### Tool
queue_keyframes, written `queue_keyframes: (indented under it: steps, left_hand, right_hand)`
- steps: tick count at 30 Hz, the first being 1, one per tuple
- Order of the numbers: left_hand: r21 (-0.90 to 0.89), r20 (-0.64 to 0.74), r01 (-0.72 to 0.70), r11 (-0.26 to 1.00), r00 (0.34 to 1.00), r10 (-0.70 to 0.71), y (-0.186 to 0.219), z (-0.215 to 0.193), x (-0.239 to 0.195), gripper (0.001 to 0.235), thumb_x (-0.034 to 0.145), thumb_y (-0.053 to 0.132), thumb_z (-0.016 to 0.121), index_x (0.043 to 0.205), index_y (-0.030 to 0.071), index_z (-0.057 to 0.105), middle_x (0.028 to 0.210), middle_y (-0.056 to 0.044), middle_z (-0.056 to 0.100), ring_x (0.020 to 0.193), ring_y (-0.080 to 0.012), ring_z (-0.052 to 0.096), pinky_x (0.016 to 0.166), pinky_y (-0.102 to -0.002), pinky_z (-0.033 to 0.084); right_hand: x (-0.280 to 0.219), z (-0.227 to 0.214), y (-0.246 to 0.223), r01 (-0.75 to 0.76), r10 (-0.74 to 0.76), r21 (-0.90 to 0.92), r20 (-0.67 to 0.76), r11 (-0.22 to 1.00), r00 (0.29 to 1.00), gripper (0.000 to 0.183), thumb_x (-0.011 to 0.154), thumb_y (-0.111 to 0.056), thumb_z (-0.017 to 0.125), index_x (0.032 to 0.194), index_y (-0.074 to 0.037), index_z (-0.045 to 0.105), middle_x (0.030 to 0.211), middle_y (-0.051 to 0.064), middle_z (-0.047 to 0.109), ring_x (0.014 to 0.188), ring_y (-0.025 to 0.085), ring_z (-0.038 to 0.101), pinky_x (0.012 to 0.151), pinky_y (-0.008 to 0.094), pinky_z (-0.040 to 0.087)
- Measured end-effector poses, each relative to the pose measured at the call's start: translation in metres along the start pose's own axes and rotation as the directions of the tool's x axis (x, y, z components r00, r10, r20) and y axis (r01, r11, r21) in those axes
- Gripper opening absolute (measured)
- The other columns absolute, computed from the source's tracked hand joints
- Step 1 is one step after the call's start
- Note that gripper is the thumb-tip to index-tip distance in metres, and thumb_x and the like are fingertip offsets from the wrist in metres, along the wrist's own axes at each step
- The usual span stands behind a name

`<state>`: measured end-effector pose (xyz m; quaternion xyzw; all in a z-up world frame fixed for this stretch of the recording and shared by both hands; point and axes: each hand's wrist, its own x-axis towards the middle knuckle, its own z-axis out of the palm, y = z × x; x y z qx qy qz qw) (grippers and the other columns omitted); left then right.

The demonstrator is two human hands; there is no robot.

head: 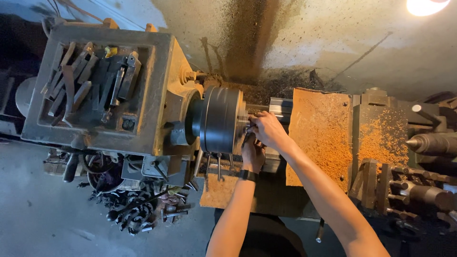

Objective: The person tightens a workpiece in a lathe chuck using a chuck key, then walks across the workshop to pick small metal parts from a bowl and carries them back. They fit the parts onto the workpiece at the lathe and re-tighten the chuck.

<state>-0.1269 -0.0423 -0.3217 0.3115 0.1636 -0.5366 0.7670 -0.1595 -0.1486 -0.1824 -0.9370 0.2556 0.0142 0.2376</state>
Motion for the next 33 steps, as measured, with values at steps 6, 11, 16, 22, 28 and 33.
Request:
queue_keyframes:
  steps: [6, 11, 16, 22, 28, 33]
  left_hand:
    - [-0.032, -0.066, 0.011, 0.999, 0.998, -0.013, 0.001, 0.003, -0.005, 0.028, 0.104, 0.014, 0.054, 0.131, 0.008, 0.059, 0.122, -0.006, 0.063, 0.112, -0.0189, 0.06, 0.089, -0.035, 0.051]
    - [0.667, 0.273, -0.365, 0.65, 0.931, 0.242, 0.0, -0.012, -0.006, 0.04, 0.095, 0.002, 0.053, 0.134, 0.009, 0.052, 0.125, -0.003, 0.06, 0.115, -0.0175, 0.06, 0.094, -0.034, 0.053]
    - [0.056, -0.038, -0.006, 0.998, 0.999, 0.008, 0.008, 0.013, -0.009, 0.025, 0.104, 0.013, 0.053, 0.128, 0.009, 0.06, 0.117, -0.003, 0.066, 0.108, -0.0178, 0.062, 0.09, -0.035, 0.052]
    - [-0.088, -0.048, 0.039, 0.995, 0.998, -0.043, -0.011, -0.023, 0.018, 0.02, 0.107, 0.014, 0.055, 0.124, 0.008, 0.063, 0.113, -0.004, 0.065, 0.102, -0.0178, 0.061, 0.087, -0.035, 0.048]
    - [-0.089, -0.054, 0.052, 0.995, 0.997, -0.057, 0.007, 0.008, -0.005, 0.022, 0.104, 0.012, 0.052, 0.122, 0.008, 0.063, 0.117, -0.004, 0.066, 0.107, -0.0176, 0.062, 0.09, -0.034, 0.05]
    - [-0.041, -0.045, 0.048, 0.998, 0.998, -0.05, -0.003, -0.009, 0.008, 0.025, 0.105, 0.014, 0.051, 0.126, 0.007, 0.064, 0.117, -0.004, 0.066, 0.105, -0.0174, 0.06, 0.088, -0.033, 0.048]
  right_hand:
    - [0.0, 0.01, 0.009, 0.05, -0.052, -0.023, -0.056, 0.998, 0.997, 0.041, 0.091, -0.012, 0.071, 0.13, -0.002, 0.065, 0.087, 0.017, 0.069, 0.089, 0.034, 0.062, 0.088, 0.049, 0.05]
    - [0.001, 0.013, 0.01, 0.078, -0.074, 0.045, -0.084, 0.996, 0.994, 0.033, 0.091, -0.007, 0.069, 0.123, -0.002, 0.068, 0.094, 0.015, 0.069, 0.091, 0.032, 0.063, 0.086, 0.046, 0.052]
    - [0.0, 0.004, 0.005, 0.05, -0.049, 0.005, -0.075, 0.999, 0.996, 0.038, 0.086, -0.006, 0.068, 0.123, 0.0, 0.068, 0.088, 0.018, 0.068, 0.089, 0.035, 0.061, 0.084, 0.049, 0.05]
    - [0.002, 0.012, 0.011, 0.041, -0.045, -0.049, -0.075, 0.998, 0.996, 0.029, 0.085, -0.01, 0.071, 0.112, 0.0, 0.07, 0.088, 0.018, 0.068, 0.095, 0.034, 0.061, 0.084, 0.049, 0.048]
    - [0.001, 0.0, 0.0, 0.023, -0.025, -0.027, -0.06, 0.999, 0.998, 0.027, 0.087, -0.013, 0.073, 0.11, 0.0, 0.071, 0.091, 0.017, 0.067, 0.093, 0.034, 0.06, 0.085, 0.049, 0.045]
    - [0.0, -0.002, -0.003, 0.056, -0.059, -0.035, -0.086, 0.998, 0.995, 0.024, 0.085, -0.014, 0.074, 0.104, 0.0, 0.073, 0.088, 0.017, 0.069, 0.091, 0.034, 0.061, 0.082, 0.05, 0.047]
